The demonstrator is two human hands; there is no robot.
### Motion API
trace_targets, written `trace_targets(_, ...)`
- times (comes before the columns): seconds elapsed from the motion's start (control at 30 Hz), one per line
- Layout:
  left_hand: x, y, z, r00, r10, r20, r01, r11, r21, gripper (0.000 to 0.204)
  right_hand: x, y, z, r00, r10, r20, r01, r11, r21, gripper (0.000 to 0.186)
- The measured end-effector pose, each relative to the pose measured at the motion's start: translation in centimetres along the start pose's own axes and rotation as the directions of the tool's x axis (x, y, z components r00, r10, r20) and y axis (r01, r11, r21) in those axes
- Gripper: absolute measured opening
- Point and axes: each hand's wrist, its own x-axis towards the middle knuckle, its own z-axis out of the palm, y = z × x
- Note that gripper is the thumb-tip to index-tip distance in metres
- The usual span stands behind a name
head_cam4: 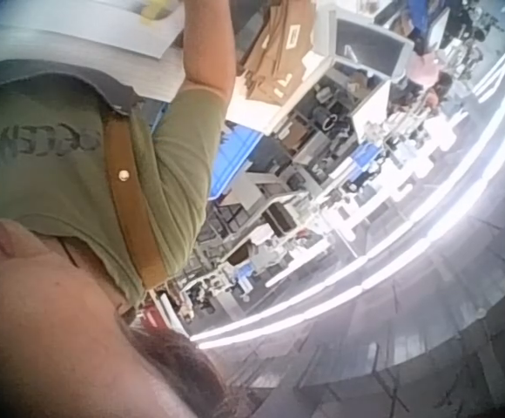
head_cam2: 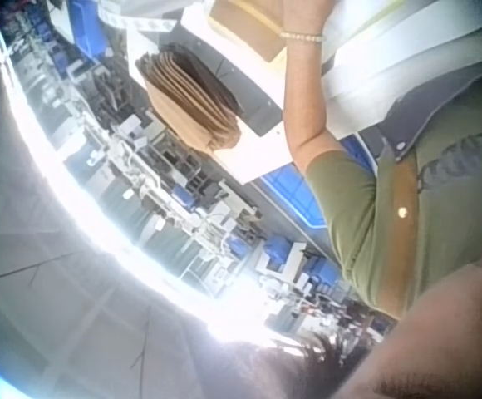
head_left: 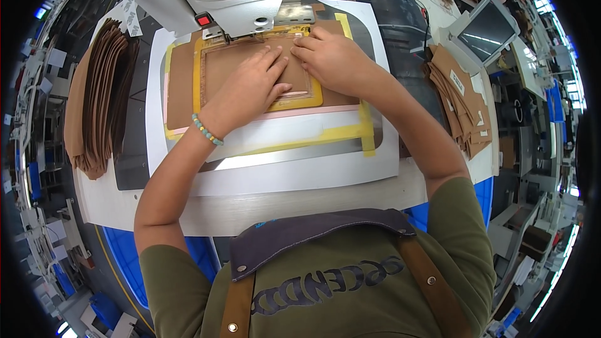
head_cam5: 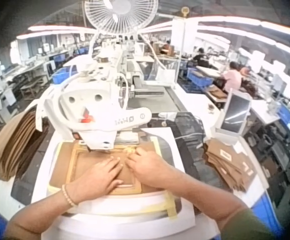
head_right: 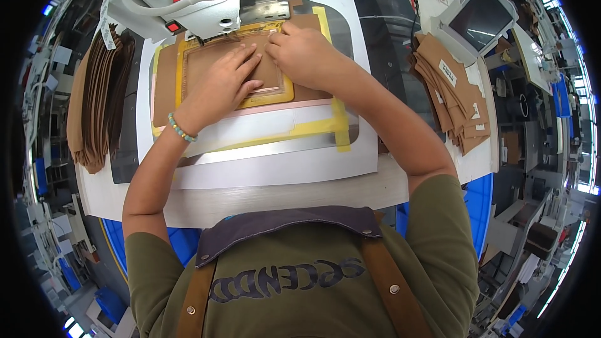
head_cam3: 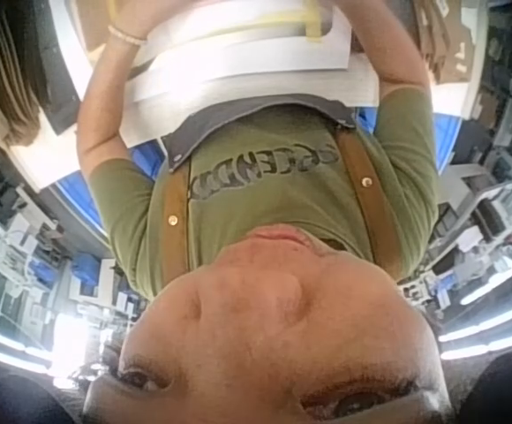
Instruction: Sewing a small leather label or rectangular piece onto a larger leather item using an industrial sewing machine.
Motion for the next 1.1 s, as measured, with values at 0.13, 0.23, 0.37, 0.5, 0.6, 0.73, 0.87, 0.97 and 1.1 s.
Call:
trace_targets(0.13, -0.5, -0.4, -0.1, 1.000, -0.020, -0.006, 0.020, 0.999, -0.028, 0.053, 0.9, -0.6, 0.4, 1.000, -0.021, 0.008, 0.021, 1.000, -0.010, 0.036)
trace_targets(0.23, -0.8, -0.9, 0.0, 0.999, -0.008, -0.045, 0.006, 0.999, -0.045, 0.052, 1.6, -1.1, 0.5, 0.999, -0.025, 0.034, 0.025, 1.000, -0.014, 0.037)
trace_targets(0.37, -1.1, -1.4, -0.3, 0.997, -0.008, -0.081, 0.005, 0.999, -0.041, 0.050, 1.9, -1.6, 0.1, 0.999, -0.015, -0.047, 0.020, 0.994, 0.107, 0.039)
trace_targets(0.5, -1.2, -1.7, -0.8, 0.997, -0.036, -0.070, 0.033, 0.999, -0.037, 0.047, 1.0, -1.7, -1.6, 0.989, 0.039, -0.142, -0.009, 0.978, 0.206, 0.034)
trace_targets(0.6, -1.3, -1.6, -1.2, 0.995, -0.038, -0.087, 0.039, 0.999, 0.013, 0.046, -0.3, -1.8, -2.9, 0.991, 0.101, -0.089, -0.073, 0.959, 0.275, 0.029)
trace_targets(0.73, -1.9, -2.1, -1.3, 0.994, -0.088, -0.067, 0.090, 0.996, 0.022, 0.045, -2.1, -1.6, -3.6, 0.989, 0.140, -0.052, -0.120, 0.955, 0.272, 0.027)
trace_targets(0.87, -4.4, -3.5, -2.6, 0.992, -0.078, -0.095, 0.077, 0.997, -0.017, 0.044, -3.0, -1.7, -3.6, 0.994, 0.112, 0.010, -0.110, 0.956, 0.272, 0.027)
trace_targets(0.97, -6.2, -3.9, -4.3, 0.987, -0.152, -0.054, 0.146, 0.984, -0.105, 0.043, -2.5, -2.4, -3.8, 0.998, 0.060, 0.002, -0.057, 0.932, 0.358, 0.027)
trace_targets(1.1, -7.7, -4.1, -4.3, 0.995, -0.093, 0.020, 0.095, 0.963, -0.251, 0.046, 0.1, -4.1, -3.1, 0.999, 0.011, 0.050, -0.034, 0.870, 0.492, 0.034)
